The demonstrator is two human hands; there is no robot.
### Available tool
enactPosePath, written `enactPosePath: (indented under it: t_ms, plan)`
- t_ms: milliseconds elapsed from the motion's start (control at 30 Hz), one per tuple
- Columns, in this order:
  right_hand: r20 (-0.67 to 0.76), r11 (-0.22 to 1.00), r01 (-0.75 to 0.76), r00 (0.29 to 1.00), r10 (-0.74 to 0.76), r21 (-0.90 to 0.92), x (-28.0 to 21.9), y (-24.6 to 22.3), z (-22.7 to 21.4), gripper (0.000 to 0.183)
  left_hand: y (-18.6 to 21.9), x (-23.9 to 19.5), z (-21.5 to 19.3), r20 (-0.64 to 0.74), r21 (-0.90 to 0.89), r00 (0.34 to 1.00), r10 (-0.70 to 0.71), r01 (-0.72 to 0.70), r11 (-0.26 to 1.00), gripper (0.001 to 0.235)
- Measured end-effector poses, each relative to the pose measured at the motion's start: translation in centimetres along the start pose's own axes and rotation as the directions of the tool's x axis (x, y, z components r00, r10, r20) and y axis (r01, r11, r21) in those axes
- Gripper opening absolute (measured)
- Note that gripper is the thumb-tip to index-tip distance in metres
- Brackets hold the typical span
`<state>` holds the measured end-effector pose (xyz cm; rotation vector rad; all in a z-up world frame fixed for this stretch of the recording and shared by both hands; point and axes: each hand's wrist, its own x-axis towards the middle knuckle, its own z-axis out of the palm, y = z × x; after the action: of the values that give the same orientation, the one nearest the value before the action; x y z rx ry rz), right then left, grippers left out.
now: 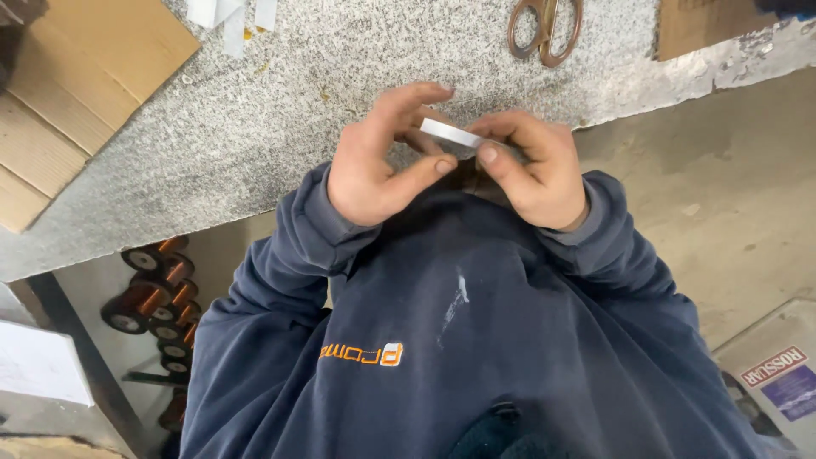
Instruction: Folding small white insulating paper strips for use in motor winding or repair.
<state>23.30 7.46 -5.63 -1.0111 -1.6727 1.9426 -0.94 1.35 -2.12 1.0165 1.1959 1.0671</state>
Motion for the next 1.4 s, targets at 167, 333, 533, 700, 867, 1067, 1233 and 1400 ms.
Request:
enactPosePath:
  t_ms: [167, 333, 533, 700, 867, 1067, 1233, 1400]
  plan:
    - [0.039, 0.861, 0.245, 0.966, -0.255, -0.446, 0.9, -2.2, -0.2, 0.022, -1.3, -0.1, -0.3, 0.073, 0.331, 0.989, 0.13, -0.147, 0.932, 0.03]
    - [0.099, 0.662, 0.367, 0.908, -0.406, -0.653, 1.3, -2.8, -0.5, 0.023, -1.7, -0.4, 0.3, 0.075, 0.446, 0.984, 0.164, -0.181, 0.876, 0.024]
    - [0.112, 0.61, 0.405, 0.881, -0.46, -0.681, 1.2, -2.3, -0.5, 0.025, -1.9, -0.6, 1.1, 0.025, 0.539, 0.941, 0.338, -0.298, 0.788, 0.023]
    - [0.074, 0.642, 0.393, 0.882, -0.465, -0.658, 1.4, -1.4, -0.3, 0.023, -2.4, -0.7, 2.0, -0.033, 0.606, 0.938, 0.345, -0.256, 0.753, 0.024]
    - [0.053, 0.67, 0.384, 0.887, -0.459, -0.636, 1.3, -1.2, -0.1, 0.024, -2.6, -0.5, 2.0, -0.031, 0.584, 0.922, 0.387, -0.297, 0.755, 0.023]
    - [0.052, 0.683, 0.387, 0.888, -0.457, -0.62, 1.2, -1.5, 0.1, 0.022, -2.0, -0.9, 2.2, -0.069, 0.593, 0.919, 0.388, -0.275, 0.757, 0.021]
    - [0.055, 0.72, 0.376, 0.903, -0.426, -0.583, 0.7, -2.4, 0.2, 0.022, -0.9, -1.5, 1.3, -0.031, 0.617, 0.903, 0.429, -0.32, 0.718, 0.018]
    - [0.069, 0.767, 0.311, 0.941, -0.331, -0.562, -0.2, -3.3, -0.2, 0.021, 0.0, -2.4, 0.6, 0.014, 0.59, 0.902, 0.432, -0.356, 0.725, 0.019]
